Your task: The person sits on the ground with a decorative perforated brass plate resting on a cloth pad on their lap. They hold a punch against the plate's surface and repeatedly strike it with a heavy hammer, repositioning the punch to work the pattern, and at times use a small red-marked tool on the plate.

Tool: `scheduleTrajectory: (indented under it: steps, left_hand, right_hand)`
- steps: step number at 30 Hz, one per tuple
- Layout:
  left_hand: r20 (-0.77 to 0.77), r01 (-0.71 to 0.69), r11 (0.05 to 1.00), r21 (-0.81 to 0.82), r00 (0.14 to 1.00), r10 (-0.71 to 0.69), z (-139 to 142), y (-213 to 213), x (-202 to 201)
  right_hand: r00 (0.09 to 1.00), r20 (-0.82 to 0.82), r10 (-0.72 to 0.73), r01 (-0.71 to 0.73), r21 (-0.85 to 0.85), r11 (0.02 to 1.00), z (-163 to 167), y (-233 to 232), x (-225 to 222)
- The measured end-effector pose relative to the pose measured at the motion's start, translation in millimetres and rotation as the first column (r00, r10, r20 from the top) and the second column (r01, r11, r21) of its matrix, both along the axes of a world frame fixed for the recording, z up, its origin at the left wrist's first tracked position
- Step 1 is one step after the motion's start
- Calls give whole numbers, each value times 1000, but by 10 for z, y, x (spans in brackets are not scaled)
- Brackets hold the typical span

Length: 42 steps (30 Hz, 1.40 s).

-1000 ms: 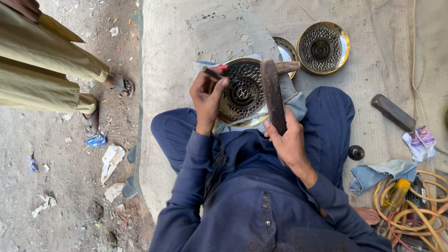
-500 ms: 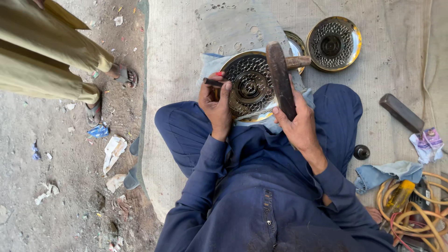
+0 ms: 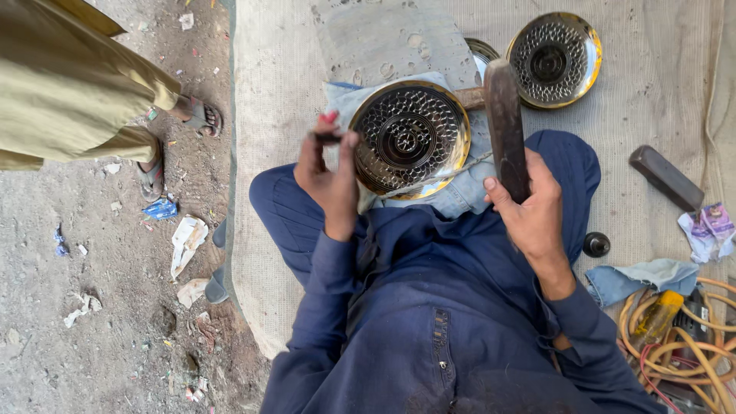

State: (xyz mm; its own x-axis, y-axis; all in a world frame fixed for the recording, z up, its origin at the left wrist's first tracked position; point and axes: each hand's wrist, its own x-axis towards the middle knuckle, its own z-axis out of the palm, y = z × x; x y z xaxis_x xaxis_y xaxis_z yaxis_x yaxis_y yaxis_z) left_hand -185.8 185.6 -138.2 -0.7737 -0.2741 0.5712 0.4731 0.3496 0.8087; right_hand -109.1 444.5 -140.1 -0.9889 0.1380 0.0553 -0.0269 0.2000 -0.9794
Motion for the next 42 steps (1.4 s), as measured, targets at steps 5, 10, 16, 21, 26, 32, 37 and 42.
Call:
scheduleTrajectory:
  steps: [5,10,16,21,26,32,37,42]
  left_hand:
    - [161,185,896,405,950,-268,-232,14,-223]
    - [133,143,861,488,963,-235,-390,160,-63]
    - [117,81,943,323,985,-125,-163,192,60]
    - [159,102,971,217,977,-139,-63,390,322]
    - [259,76,970,233,956,-137,-157,535,292]
    - [251,33,997,64,967,-49,-225,519,292]
    - [191,-42,997,-65,980,54,-296,550,318]
    - [188,-46,999,-15,981,48,-335,552,329]
  right_hand:
    - [990,83,116,-91,-259,962,-32,-156,-34]
    - [996,32,81,-78,-74,994,26,-247,-126]
    - [998,26,53,-53,36,998,148,-178,-89]
    - [984,-170,44,-1,248,969,292,-30,29]
    - [953,-253,168,-52,409,911,477,149,-25]
    - [916,-241,320,-49,726,686,844,225,-149]
    - [839,-256,479,62,921,385,1177,178,-261]
    - [827,-272,492,22,890,455,1467,34,-327]
